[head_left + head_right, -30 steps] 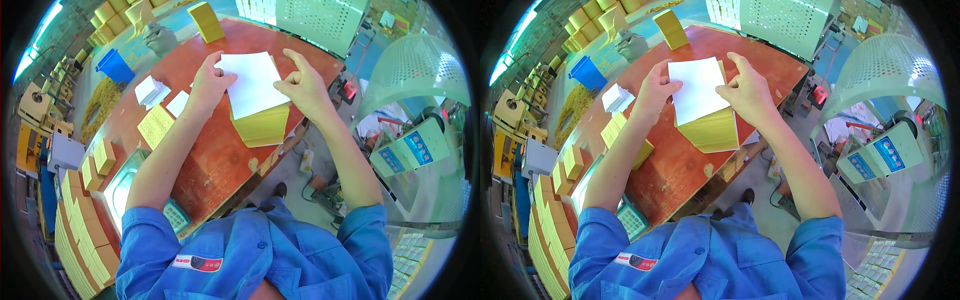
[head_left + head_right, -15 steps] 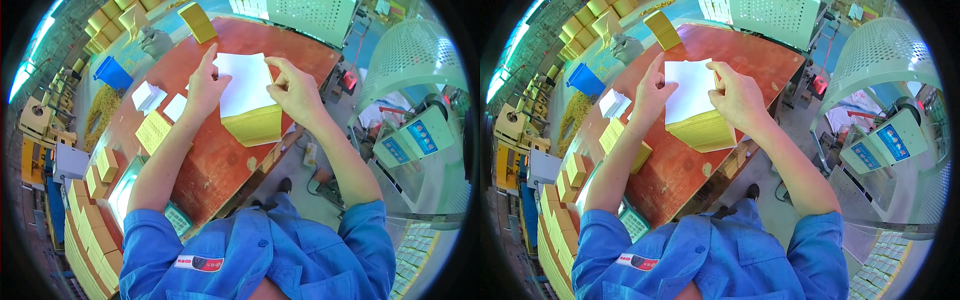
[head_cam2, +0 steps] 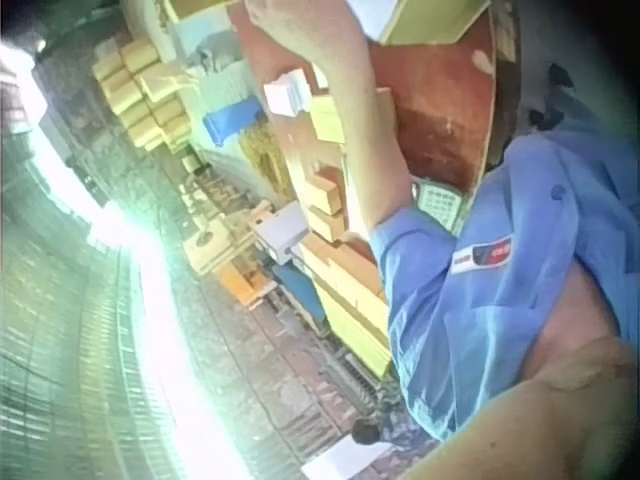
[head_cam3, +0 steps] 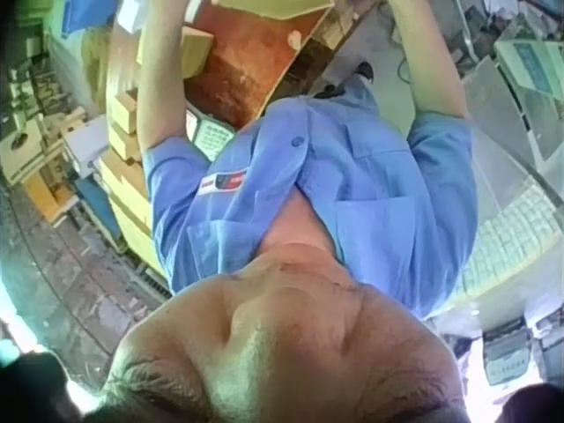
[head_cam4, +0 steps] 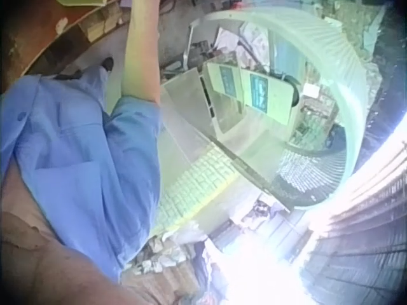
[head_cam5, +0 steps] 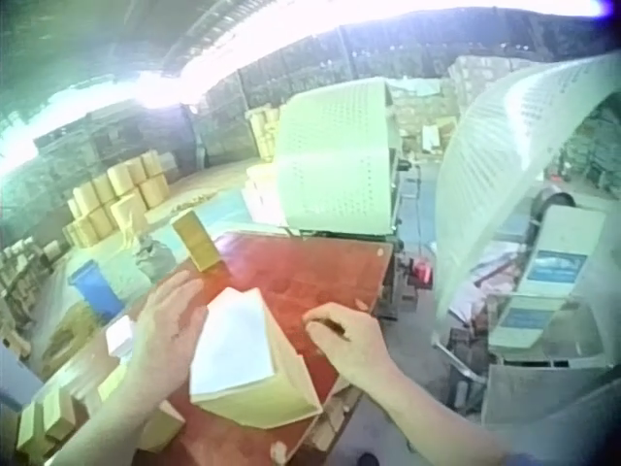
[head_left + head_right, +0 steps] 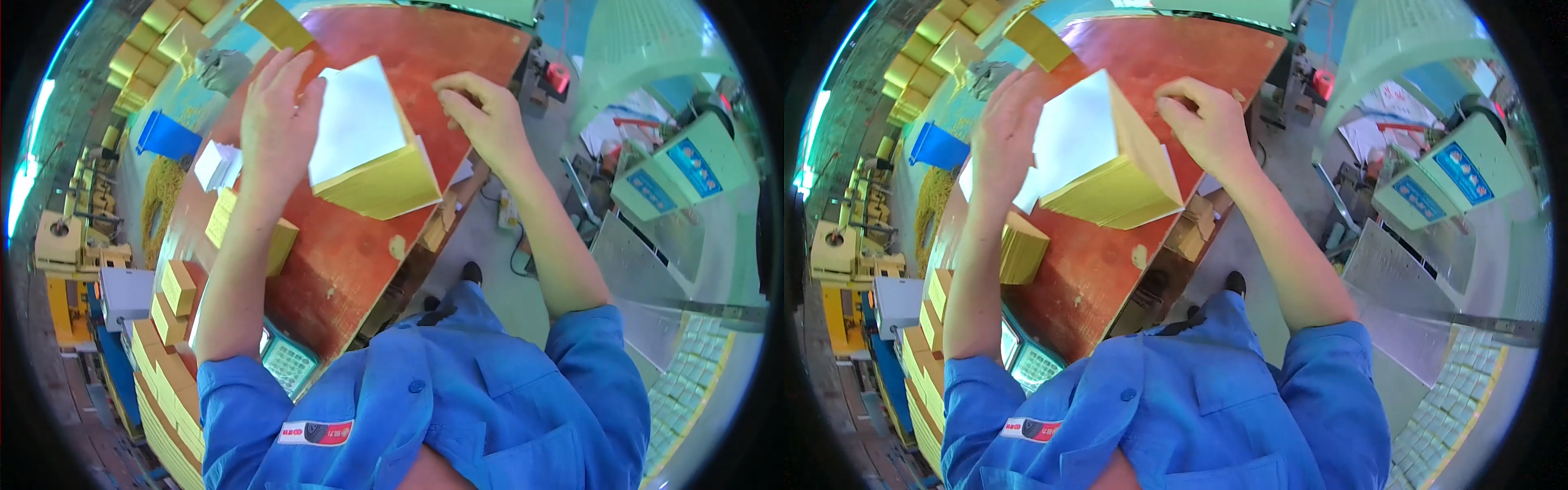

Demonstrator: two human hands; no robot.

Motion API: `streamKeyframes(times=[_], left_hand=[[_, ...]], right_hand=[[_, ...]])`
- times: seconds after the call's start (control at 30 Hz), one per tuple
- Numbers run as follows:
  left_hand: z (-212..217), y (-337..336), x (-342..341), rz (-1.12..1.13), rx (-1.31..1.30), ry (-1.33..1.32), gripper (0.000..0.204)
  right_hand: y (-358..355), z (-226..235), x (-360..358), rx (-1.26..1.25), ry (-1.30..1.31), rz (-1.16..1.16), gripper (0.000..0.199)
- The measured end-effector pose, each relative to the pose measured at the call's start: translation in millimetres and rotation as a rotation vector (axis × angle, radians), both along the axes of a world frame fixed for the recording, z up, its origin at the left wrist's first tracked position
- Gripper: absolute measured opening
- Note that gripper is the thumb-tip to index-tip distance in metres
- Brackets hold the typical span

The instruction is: Operating a paper binding machine and weighing stacks of yellow paper in a production environment.

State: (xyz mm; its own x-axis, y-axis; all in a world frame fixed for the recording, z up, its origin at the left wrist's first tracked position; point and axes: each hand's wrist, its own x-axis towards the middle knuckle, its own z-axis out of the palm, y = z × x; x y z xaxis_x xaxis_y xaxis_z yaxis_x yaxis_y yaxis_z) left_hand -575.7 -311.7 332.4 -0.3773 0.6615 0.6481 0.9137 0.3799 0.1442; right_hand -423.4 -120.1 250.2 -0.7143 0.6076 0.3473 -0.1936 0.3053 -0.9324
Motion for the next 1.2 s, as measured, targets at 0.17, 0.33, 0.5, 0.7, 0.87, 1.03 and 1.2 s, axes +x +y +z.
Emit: streamKeyframes(times=[0.17,0.33,0.5,0.7,0.87,1.03,1.2], left_hand=[[-38.5,42.3,-18.8,0.05,-0.15,-0.02,0.042],[-55.4,43.2,5.3,0.07,-0.301,-0.222,0.043],[-39.5,38.3,33.1,0.007,-0.352,-0.309,0.042],[-32.3,22.7,60.6,-0.108,-0.35,-0.482,0.043],[-46.2,2.6,72.8,-0.268,-0.188,-0.758,0.043],[-82.2,12.2,129.4,-0.518,-0.095,-0.95,0.045],[-178.0,81.2,217.2,-0.639,-0.019,-1.099,0.046]], right_hand=[[21.7,-178.3,32.4,-0.386,-0.43,0.07,0.018],[-24.7,-197.1,40.4,-1.121,-0.231,0.206,0.022],[-28.3,-183.5,38.3,-1.328,-0.2,0.254,0.026],[-30.9,-175.2,73.3,-1.316,-0.3,0.459,0.03],[-37.8,-155.5,122.8,-1.134,-0.363,0.358,0.031],[-42.3,-141.8,216.4,-0.743,-0.258,0.086,0.029],[-37.1,-152.1,346.4,-0.706,-0.307,-0.426,0.023]])
